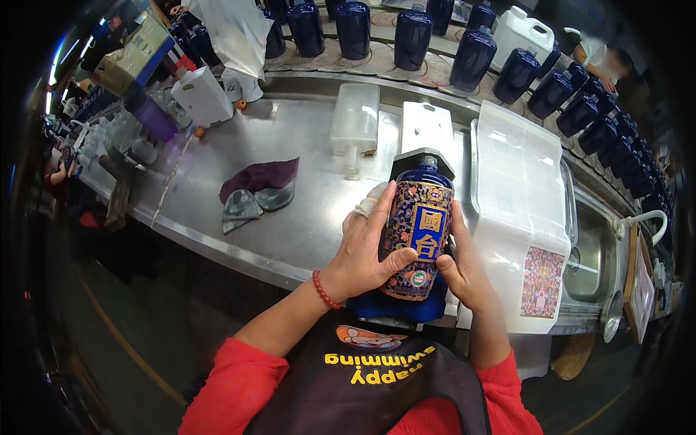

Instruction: The person applies decorative stickers to a blue cylindrical container. They peel stickers from a sheet, position them on the container, and smooth them with a black plastic tool. The person rotates the container to apply multiple stickers and inspects the placement throughout.

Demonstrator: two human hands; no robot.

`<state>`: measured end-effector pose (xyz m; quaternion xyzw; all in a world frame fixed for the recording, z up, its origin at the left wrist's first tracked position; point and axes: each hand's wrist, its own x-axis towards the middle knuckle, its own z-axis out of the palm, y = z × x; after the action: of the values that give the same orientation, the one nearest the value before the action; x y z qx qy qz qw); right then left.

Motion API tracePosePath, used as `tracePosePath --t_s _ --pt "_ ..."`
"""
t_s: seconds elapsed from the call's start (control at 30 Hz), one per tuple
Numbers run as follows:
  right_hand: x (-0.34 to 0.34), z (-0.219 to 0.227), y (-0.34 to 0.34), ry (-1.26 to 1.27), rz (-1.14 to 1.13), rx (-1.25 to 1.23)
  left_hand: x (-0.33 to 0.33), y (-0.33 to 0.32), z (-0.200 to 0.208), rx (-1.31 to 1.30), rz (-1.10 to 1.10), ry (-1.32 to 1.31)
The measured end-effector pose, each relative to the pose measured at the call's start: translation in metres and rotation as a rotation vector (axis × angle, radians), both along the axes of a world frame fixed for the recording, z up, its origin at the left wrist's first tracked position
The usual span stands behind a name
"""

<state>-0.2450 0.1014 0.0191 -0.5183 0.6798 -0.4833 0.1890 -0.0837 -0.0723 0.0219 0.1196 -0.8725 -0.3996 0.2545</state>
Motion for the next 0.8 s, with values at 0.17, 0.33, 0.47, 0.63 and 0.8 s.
tracePosePath --t_s 0.17,0.33,0.47,0.63,0.8 --pt "0.0 0.0 -0.001 -0.083 -0.005 0.025 -0.004 0.0 -0.002 -0.035 -0.041 0.07" --pt "-0.003 0.004 -0.003 -0.055 -0.007 0.045 -0.01 -0.003 -0.003 0.007 -0.086 0.065" --pt "-0.003 0.006 -0.003 -0.047 0.002 0.051 -0.012 -0.006 -0.006 0.109 -0.144 0.057" --pt "-0.003 0.008 -0.003 -0.022 0.002 0.041 -0.012 -0.004 -0.011 0.26 -0.183 0.077" --pt "-0.001 0.01 -0.002 -0.036 -0.021 0.026 -0.014 -0.007 -0.01 0.314 -0.222 0.101"
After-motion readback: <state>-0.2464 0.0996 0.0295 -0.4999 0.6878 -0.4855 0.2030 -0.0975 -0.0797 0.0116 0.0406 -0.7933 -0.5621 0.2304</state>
